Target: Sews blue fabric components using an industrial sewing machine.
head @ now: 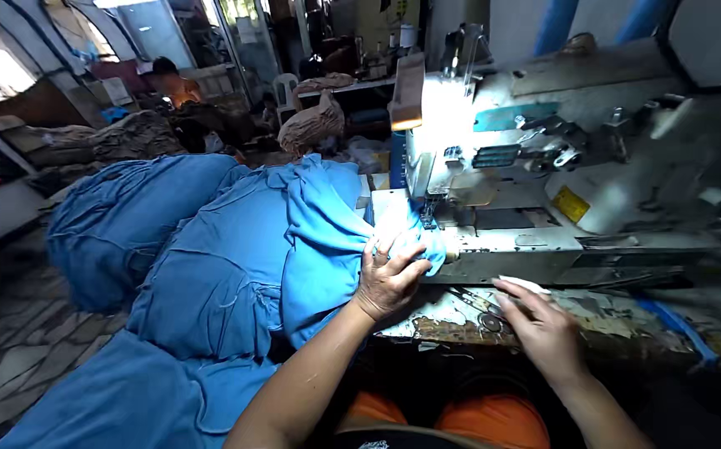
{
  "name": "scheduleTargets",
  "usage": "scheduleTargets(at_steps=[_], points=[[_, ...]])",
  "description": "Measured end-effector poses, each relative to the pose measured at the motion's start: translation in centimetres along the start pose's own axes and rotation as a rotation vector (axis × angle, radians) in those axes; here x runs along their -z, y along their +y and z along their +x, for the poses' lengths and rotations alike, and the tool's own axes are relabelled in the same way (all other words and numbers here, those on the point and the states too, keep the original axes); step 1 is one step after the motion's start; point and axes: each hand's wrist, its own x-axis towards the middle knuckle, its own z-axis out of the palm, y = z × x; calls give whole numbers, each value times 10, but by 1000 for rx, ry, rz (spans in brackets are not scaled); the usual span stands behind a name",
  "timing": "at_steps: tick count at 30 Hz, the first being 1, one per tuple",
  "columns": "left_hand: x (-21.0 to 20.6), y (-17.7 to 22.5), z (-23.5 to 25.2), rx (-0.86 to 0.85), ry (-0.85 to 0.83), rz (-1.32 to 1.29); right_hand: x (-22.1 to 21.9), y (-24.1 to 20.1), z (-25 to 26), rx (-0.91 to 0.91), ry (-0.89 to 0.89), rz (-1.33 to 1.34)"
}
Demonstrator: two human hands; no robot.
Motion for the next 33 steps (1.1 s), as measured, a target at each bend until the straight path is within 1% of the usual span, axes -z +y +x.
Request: scheduleTargets(at_steps=[1,2,5,8,11,14,27,30,33], points=[[0,1,0,2,-1,9,-5,1,-1,-16,-85,-17],[-1,2,-1,5,-1,15,-9,2,-3,-23,-132,-25],[-2,4,-1,21,-8,24,-15,-2,-6,-45,-160,-39],[-1,7,0,38,-11,43,-22,-3,-8,-59,-136,-32],[0,7,0,39,-4,52,-29,-4,-10,-21,-68,-32],[0,8,0,42,7,50,-34,-4,-11,12,-48,-34],[3,10,1,81,-10,-9,-34,-2,-10,41,-131,-80],[4,11,2,79,-11,-24,-32,-1,-12,15,-181,-72],[3,11,2,83,-3,-28,-31,0,-14,15,-189,-86]])
